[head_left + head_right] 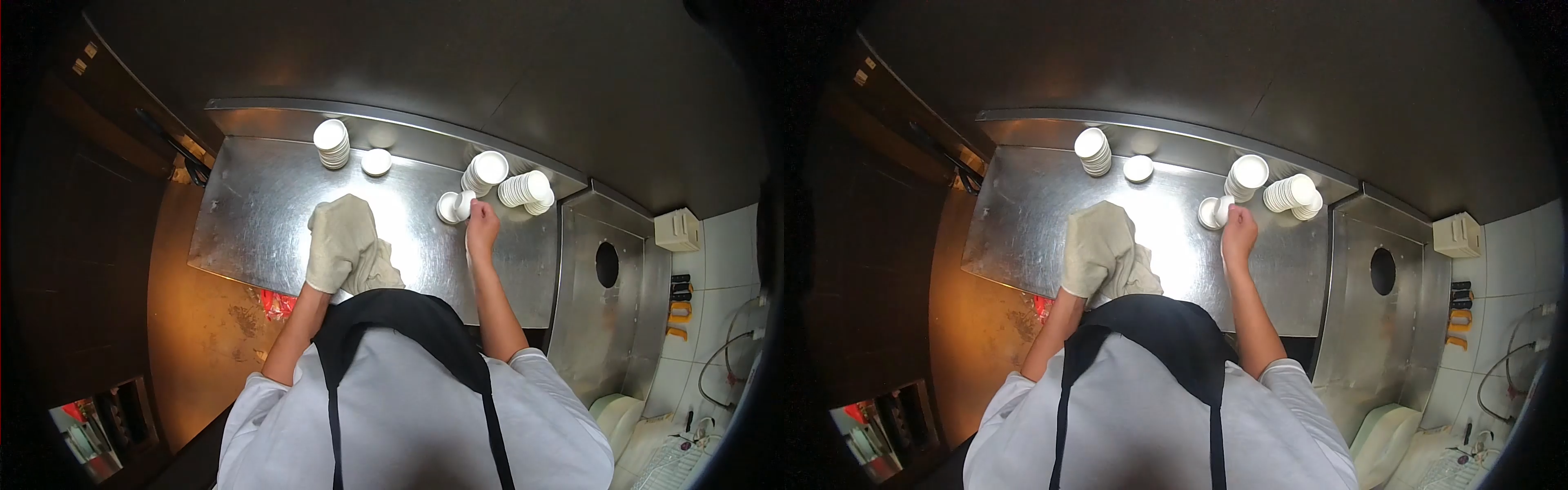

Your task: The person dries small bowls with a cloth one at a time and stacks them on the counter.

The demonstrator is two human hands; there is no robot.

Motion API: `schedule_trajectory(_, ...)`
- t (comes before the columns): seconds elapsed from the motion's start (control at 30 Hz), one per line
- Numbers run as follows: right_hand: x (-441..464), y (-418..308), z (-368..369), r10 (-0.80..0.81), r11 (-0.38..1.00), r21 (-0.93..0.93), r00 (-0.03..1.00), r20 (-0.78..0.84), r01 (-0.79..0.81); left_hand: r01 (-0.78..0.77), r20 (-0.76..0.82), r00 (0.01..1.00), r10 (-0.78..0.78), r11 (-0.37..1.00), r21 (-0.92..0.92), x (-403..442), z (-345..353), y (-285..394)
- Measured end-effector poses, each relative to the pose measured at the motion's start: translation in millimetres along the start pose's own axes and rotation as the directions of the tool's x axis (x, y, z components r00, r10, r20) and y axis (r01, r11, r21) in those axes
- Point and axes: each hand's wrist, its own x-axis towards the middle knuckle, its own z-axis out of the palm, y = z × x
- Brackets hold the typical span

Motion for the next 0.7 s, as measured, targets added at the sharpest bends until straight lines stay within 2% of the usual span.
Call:
schedule_trajectory(0.03,-10,-15,4,-0.046,0.999,0.022,0.999,-0.007,0.046,0.144,-0.022,0.987,-0.157,0.948,-0.284,3,-3,-9)
schedule_trajectory(0.07,-22,-30,9,-0.092,0.995,0.045,0.996,-0.015,0.093,0.144,-0.006,0.988,-0.152,0.948,-0.282,8,-8,-19)
schedule_trajectory(0.1,-39,-52,12,-0.142,0.99,0.024,0.987,0.08,0.141,0.143,0.007,0.989,-0.147,0.949,-0.282,13,-14,-30)
schedule_trajectory(0.13,-56,-69,17,-0.124,0.992,0.065,0.963,0.241,0.112,0.142,0.018,0.99,-0.143,0.949,-0.281,14,-18,-35)
schedule_trajectory(0.17,-74,-91,19,-0.21,0.975,0.148,0.898,0.386,0.165,0.11,0.039,0.994,-0.104,0.977,-0.184,16,-17,-33)
schedule_trajectory(0.2,-85,-92,28,-0.373,0.927,0.142,0.824,0.426,0.346,0.074,0.063,0.996,-0.069,0.994,-0.085,19,-16,-30)
schedule_trajectory(0.27,-97,-117,30,-0.482,0.865,0.087,0.77,0.418,0.495,-0.124,0.07,0.991,0.111,0.967,0.221,15,-11,-17)
schedule_trajectory(0.3,-96,-117,31,-0.412,0.9,0.067,0.789,0.455,0.431,-0.267,0.08,0.963,0.257,0.868,0.418,8,-3,-4)
schedule_trajectory(0.33,-94,-115,32,-0.341,0.929,0.046,0.801,0.491,0.367,-0.383,0.121,0.912,0.392,0.709,0.592,2,4,10)
schedule_trajectory(0.37,-93,-112,34,-0.27,0.953,0.024,0.807,0.525,0.303,-0.378,0.043,0.897,0.439,0.715,0.589,0,0,16)
schedule_trajectory(0.4,-95,-100,38,-0.391,0.885,0.024,0.715,0.58,0.464,-0.373,-0.036,0.875,0.483,0.72,0.585,-1,-3,23)
schedule_trajectory(0.43,-101,-80,45,-0.492,0.791,0.036,0.6,0.631,0.61,-0.288,-0.248,0.885,0.394,0.882,0.372,1,-19,33)
schedule_trajectory(0.47,-106,-64,50,-0.57,0.673,0.06,0.465,0.677,0.737,-0.221,-0.424,0.871,0.248,0.969,0.112,3,-37,41)
schedule_trajectory(0.5,-109,-56,53,-0.653,0.513,0.147,0.273,0.706,0.846,-0.227,-0.39,0.897,0.207,0.974,-0.005,8,-65,42)
schedule_trajectory(0.53,-110,-52,57,-0.6,0.586,0.172,0.281,0.749,0.792,-0.226,-0.35,0.921,0.171,0.966,-0.125,16,-100,36)
schedule_trajectory(0.6,-111,-48,63,-0.486,0.715,0.202,0.268,0.832,0.669,-0.305,-0.322,0.889,0.326,0.946,0.113,12,-108,30)
schedule_trajectory(0.63,-110,-54,65,-0.557,0.712,0.236,0.327,0.764,0.661,-0.34,-0.273,0.825,0.494,0.821,0.458,3,-80,29)
schedule_trajectory(0.7,-107,-84,67,-0.648,0.686,0.28,0.39,0.654,0.671,-0.278,-0.247,0.835,0.492,0.764,0.582,-6,-36,38)
